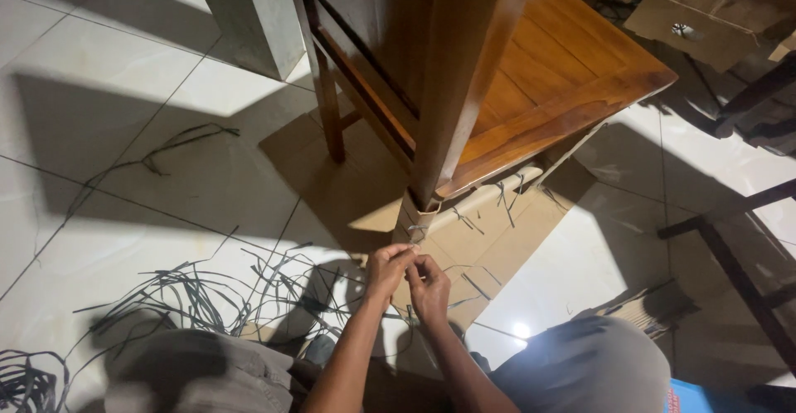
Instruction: Wrapping a wooden chair leg with cardboard and securing it with plastic ties for protection
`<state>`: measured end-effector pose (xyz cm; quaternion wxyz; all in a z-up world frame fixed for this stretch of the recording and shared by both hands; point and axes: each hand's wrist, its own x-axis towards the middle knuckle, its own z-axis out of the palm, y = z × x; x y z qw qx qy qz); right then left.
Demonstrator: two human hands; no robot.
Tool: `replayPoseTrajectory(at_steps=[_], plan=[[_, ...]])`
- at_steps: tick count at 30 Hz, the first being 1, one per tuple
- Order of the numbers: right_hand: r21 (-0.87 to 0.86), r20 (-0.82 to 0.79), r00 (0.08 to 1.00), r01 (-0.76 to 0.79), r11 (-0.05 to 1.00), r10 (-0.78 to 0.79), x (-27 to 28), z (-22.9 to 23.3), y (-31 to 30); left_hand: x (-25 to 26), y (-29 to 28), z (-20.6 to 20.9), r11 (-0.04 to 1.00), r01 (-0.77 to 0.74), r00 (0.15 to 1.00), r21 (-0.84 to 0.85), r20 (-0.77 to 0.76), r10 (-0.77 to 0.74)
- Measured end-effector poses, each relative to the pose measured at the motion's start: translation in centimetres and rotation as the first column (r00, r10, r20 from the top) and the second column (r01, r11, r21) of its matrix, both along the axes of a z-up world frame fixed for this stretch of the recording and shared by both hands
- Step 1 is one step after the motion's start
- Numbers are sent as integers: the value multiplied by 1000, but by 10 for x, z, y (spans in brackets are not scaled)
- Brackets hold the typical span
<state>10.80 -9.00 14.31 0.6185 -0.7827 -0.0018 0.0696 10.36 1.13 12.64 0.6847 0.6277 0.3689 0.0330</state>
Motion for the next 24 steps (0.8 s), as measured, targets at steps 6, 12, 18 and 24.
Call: replayPoseTrajectory(at_steps=[6, 12, 18, 24], plan=[[27, 39, 998, -48, 998, 47, -2, -13, -9, -7, -2, 15, 1000, -7, 1000, 25, 20, 7], [28, 113, 988, 105, 994, -108, 11, 17, -6, -11, -1, 14, 996, -15, 997, 92, 75, 8], [-137, 87, 996, 0, 991, 12, 28, 20, 0, -8, 3, -19, 975, -22, 983, 219, 181, -18], [-183, 35, 995, -81, 980, 89, 36, 12, 2, -5, 3, -32, 964, -32, 975, 265, 221, -29]])
